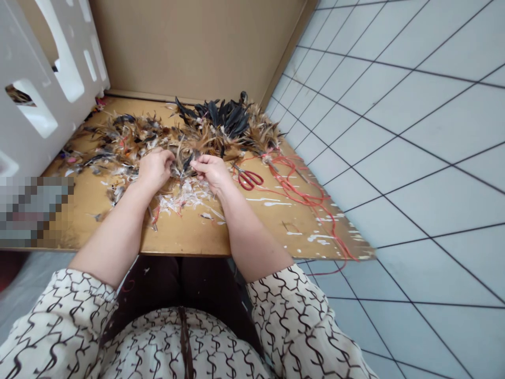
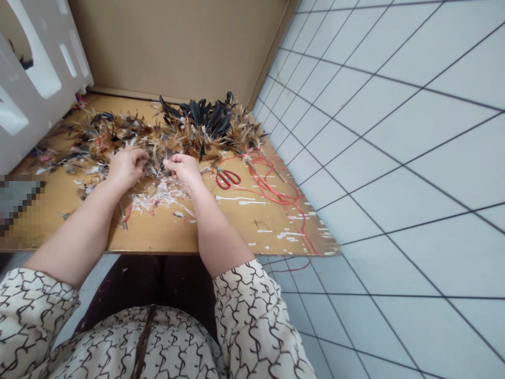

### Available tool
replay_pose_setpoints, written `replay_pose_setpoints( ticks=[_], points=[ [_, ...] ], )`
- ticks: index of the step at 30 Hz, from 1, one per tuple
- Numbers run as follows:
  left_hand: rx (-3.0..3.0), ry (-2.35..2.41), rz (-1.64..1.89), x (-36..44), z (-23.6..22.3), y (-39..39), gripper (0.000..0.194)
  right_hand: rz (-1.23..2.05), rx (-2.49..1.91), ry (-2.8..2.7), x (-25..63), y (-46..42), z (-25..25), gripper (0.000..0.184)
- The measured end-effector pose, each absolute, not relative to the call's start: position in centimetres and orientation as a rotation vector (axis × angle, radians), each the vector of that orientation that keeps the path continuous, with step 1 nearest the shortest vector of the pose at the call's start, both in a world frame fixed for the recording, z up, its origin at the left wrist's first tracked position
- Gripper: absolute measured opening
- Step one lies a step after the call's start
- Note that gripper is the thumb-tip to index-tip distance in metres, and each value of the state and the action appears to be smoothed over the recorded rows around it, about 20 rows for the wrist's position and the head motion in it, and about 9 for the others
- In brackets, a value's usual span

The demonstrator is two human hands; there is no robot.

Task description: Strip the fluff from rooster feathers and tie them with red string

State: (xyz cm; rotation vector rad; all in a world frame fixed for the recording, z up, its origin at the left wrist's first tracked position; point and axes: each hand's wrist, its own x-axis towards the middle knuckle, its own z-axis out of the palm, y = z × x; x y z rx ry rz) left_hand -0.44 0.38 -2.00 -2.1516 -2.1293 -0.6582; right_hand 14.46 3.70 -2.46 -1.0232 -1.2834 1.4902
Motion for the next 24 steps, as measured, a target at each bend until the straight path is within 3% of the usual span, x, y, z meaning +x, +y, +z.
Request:
replay_pose_setpoints(
  ticks=[5,9,17,24],
  points=[
    [-2.286,-2.078,-0.408,0.6,-2.6,0.4,0.05,1.482,-1.012,-1.3,14.4,3.7,-2.5,0.03],
    [-2.316,-2.067,-0.22,0.9,-3.0,0.7,0.038,1.491,-0.977,-1.351,14.0,3.5,-2.7,0.032],
    [-2.259,-2.081,-0.279,0.2,-3.0,0.8,0.032,1.423,-1.029,-1.523,13.4,3.5,-3.6,0.025],
    [-2.145,-2.145,-0.471,-0.7,-2.2,0.6,0.032,1.079,-1.322,-1.728,14.0,4.1,-3.8,0.021]
  ],
)
